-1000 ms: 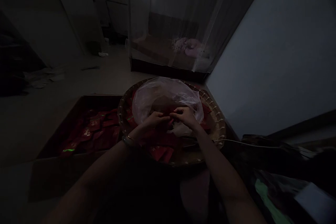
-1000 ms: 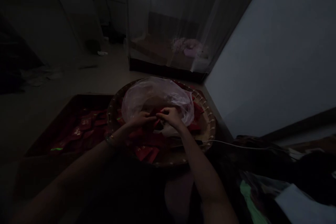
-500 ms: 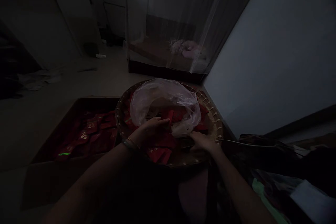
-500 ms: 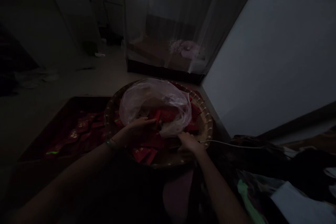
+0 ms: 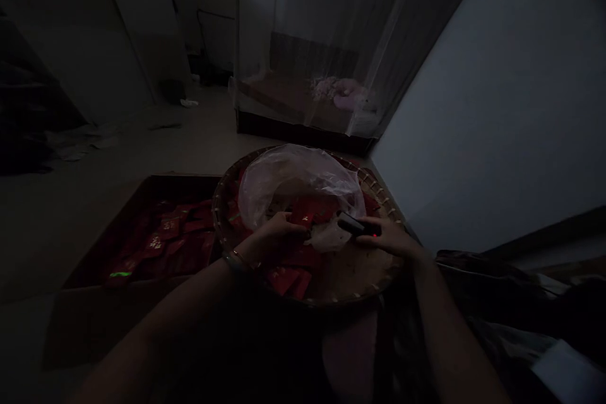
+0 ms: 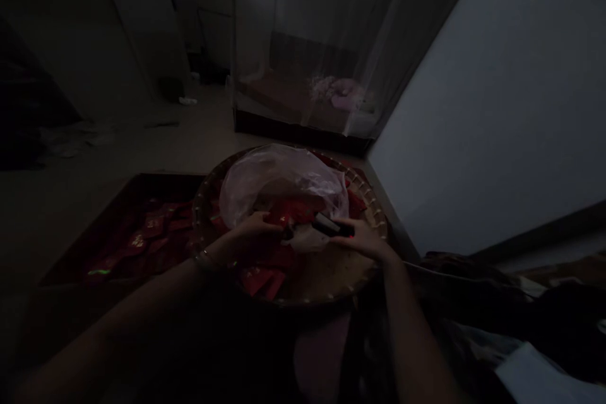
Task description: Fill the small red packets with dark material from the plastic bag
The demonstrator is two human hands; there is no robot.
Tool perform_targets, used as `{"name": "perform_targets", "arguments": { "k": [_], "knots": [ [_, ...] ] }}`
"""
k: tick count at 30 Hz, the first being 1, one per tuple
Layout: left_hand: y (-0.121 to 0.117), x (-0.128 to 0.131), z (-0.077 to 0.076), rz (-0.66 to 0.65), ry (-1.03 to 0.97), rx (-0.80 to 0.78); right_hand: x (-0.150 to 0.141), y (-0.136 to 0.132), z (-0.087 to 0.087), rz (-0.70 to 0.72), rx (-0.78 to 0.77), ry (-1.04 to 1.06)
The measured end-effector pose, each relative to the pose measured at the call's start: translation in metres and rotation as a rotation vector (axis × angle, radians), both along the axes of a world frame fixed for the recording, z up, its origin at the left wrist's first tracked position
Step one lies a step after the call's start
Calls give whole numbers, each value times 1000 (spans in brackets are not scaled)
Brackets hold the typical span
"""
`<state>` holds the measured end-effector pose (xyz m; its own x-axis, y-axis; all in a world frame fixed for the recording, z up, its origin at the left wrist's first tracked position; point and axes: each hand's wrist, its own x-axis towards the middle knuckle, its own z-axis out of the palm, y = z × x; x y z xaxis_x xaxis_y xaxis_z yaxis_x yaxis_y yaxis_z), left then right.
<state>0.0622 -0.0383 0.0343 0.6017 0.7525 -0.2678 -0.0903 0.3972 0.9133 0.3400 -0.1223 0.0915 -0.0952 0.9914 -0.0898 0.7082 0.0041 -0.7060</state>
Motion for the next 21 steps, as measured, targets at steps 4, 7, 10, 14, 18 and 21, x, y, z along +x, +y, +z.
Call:
{"name": "perform_targets", "arguments": {
  "k": [4,7,10,14,18,21],
  "knots": [
    [-6,9,3,-47,39,77,-36,25,11,-25,18,33],
    [-8,15,7,-72,45,104,-58,45,10,-3,-36,64],
    [-8,16,8,-68,78,111,-64,58,6,-60,14,93],
    [-5,11,6,-76,123,80,-61,63,1,-87,19,138],
    [-4,6,5,-66,193,95,-62,62,-1,-70,-56,210],
    [-2,6,5,-60,189,99,-64,64,-1,-72,-35,186]
  ]
}}
